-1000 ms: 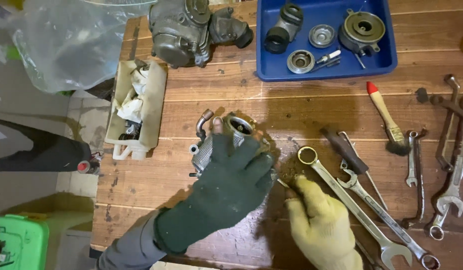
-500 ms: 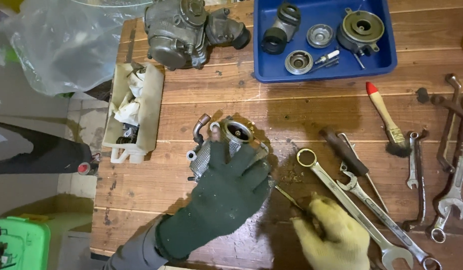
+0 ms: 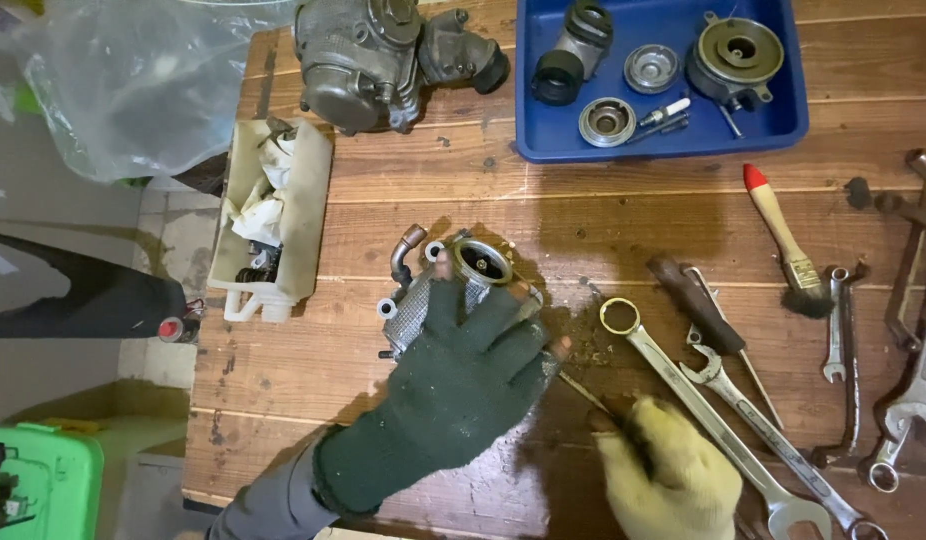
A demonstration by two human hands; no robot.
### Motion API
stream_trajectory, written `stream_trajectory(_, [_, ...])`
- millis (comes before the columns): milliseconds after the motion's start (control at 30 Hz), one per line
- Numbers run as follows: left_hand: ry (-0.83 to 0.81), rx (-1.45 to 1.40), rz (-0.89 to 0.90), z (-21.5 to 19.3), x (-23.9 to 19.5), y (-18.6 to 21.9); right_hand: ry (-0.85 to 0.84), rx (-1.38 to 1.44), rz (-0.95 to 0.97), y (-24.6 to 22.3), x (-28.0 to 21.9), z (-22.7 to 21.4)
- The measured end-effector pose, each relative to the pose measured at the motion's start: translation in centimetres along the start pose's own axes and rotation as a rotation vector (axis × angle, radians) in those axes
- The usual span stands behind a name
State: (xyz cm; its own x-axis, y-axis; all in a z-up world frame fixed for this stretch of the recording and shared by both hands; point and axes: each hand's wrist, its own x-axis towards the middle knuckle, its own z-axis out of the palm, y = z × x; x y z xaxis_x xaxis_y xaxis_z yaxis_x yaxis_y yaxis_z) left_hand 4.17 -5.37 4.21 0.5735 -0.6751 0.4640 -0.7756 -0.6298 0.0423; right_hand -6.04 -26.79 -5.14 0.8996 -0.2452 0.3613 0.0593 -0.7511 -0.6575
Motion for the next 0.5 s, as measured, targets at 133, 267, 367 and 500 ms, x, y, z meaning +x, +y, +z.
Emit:
stream_trajectory(133, [-0.108,0.005,-0.143,4.7,-3.9,0.0,0.069,0.044,-0.185,-0.1,0.5,-0.1])
stream_trajectory(267, [-0.040,0.033,-0.099,2.0,-1.4,-0.1,0.024,-0.036,-0.090,-1.4,0.7,-0.5])
stream_trajectory(367, [-0.054,0.034,0.039,-0.8,0.5,-0.1,0.079,0.206,0.061,-0.7,0.0,0.1])
stream_trajectory(500, [-0.083,0.020,0.022,1.0,-1.0,-0.1,0.064,0.078,0.129,-0.4,-0.4,0.4])
